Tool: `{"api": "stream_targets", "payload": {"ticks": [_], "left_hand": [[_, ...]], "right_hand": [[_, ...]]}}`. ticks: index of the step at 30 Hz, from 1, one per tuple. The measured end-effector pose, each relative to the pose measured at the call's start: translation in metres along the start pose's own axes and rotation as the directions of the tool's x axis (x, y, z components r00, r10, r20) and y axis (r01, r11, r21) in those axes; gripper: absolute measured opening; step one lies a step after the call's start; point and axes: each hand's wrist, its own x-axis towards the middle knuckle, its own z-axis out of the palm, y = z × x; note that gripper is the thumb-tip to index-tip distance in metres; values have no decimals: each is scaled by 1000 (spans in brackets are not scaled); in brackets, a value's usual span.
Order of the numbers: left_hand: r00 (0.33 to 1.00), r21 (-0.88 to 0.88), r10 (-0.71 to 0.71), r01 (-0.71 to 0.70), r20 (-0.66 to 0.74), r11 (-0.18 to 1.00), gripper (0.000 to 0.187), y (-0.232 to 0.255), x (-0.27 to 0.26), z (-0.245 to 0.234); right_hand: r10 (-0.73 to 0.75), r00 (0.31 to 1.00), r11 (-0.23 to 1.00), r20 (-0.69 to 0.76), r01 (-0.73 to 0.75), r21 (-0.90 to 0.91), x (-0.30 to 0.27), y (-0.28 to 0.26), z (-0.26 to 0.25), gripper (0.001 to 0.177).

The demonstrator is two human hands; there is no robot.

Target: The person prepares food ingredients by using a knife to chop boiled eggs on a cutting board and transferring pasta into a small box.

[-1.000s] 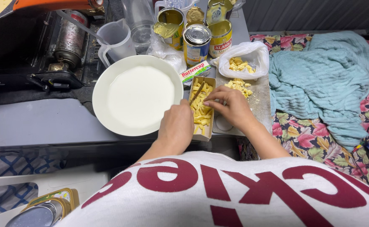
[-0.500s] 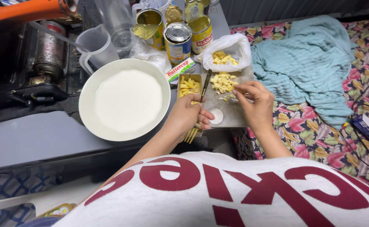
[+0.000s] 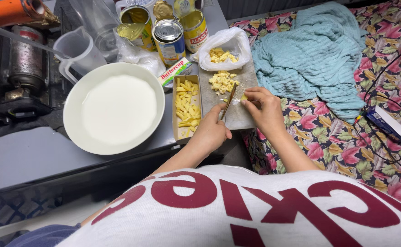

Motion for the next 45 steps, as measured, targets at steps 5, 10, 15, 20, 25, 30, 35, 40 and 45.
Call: {"api": "stream_targets", "payload": {"ticks": [5,10,15,20,25,30,35,40,45], "left_hand": [[982,141,129,-110,-137,984,62,-5,-2,25],[884,419,394,-267,-251,868,57,-5,-15,42],[957,468,117,21,-265,884,61,9,-35,52],[970,576,96,53,-225,815,77,7,-37,61],[975,666,122,32,-184,745,85,-2,-26,68],[970,751,175,11,-168,660,78,3,-3,72],[969,781,203,-16,-142,625,80,8,-5,71],[977,763,174,-22,-119,646,84,3,-29,63],[987,755,97,34,-128,655,85,-2,-41,62]], "right_hand": [[-11,998,999,70,14,-51,-1,9,-16,22],[-102,991,994,83,105,-38,2,18,-21,25],[-121,989,989,79,127,-74,8,23,-14,19],[-212,973,970,95,221,-98,11,26,-15,15],[-205,973,977,103,210,-46,12,31,-14,15],[-197,976,978,93,202,-47,11,33,-13,16],[-191,978,981,82,193,-14,11,34,-14,18],[-203,976,978,85,206,-32,13,34,-16,18],[-163,983,986,85,164,-8,12,32,-16,18]]}}
